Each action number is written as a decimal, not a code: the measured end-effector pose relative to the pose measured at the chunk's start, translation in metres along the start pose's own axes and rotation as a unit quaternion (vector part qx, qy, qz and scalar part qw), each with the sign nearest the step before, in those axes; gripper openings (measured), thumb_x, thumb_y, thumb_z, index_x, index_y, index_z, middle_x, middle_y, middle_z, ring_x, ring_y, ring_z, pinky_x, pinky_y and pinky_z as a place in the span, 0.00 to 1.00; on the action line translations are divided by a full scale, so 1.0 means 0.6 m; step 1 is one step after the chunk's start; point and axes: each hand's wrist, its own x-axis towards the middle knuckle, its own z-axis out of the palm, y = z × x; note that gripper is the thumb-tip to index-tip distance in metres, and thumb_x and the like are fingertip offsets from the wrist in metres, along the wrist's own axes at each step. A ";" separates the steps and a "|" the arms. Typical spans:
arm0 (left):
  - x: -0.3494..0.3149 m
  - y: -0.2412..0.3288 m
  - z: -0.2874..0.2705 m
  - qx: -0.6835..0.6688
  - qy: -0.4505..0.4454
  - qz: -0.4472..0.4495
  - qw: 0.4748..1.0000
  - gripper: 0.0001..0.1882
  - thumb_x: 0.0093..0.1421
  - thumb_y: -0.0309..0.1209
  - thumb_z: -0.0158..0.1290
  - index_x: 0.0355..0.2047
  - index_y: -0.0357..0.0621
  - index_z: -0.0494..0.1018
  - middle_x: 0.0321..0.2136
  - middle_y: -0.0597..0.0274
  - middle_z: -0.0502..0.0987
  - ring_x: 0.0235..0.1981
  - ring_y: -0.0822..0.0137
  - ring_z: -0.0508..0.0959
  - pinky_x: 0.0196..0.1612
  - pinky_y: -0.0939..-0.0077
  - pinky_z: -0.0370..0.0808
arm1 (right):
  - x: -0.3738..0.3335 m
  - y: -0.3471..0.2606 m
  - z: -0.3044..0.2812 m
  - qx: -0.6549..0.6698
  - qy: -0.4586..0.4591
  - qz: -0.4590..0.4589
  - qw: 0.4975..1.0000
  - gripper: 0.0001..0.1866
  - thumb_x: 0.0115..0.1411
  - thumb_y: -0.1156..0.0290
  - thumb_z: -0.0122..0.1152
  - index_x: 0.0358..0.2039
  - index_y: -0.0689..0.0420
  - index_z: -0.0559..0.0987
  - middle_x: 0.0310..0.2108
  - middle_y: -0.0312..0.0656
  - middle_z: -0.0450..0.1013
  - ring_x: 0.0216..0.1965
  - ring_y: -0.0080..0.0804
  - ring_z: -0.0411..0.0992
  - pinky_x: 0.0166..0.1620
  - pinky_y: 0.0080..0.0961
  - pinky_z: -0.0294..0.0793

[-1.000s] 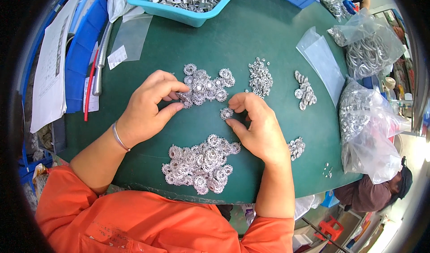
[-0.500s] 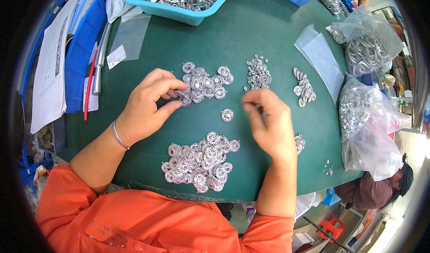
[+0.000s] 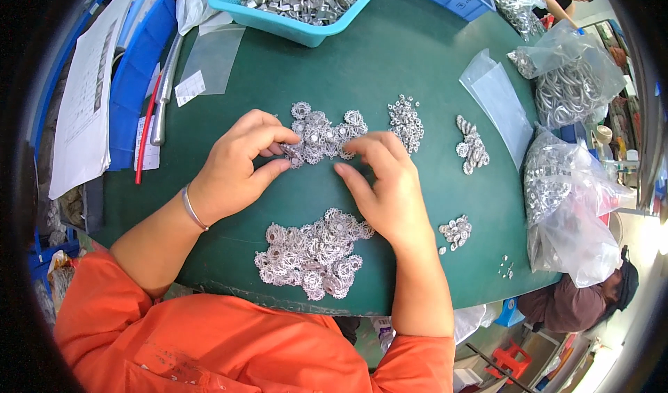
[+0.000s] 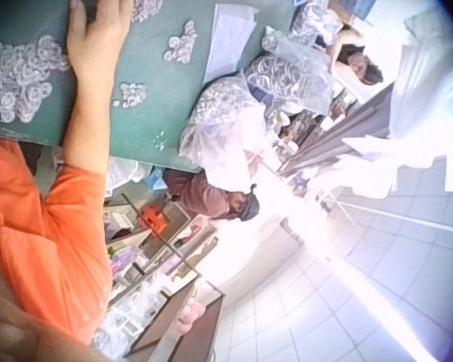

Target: The person assembles small silver-colored metal components by hand on a green workbench. They pick up individual pieces, link them together, and place the assembled units into a pile. The person occasionally moves a blue tray and a plastic bag to access more parts.

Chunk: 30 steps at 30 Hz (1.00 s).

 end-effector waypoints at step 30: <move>0.003 0.004 -0.001 -0.005 -0.004 -0.020 1.000 0.18 0.51 0.15 0.60 0.42 0.42 0.77 0.40 0.59 0.72 0.35 0.68 0.78 0.39 0.77 0.76 | -0.028 0.026 -0.060 0.008 0.019 0.104 0.994 0.19 0.50 0.91 0.56 0.42 0.62 0.76 0.36 0.42 0.76 0.35 0.31 0.74 0.37 0.28 0.75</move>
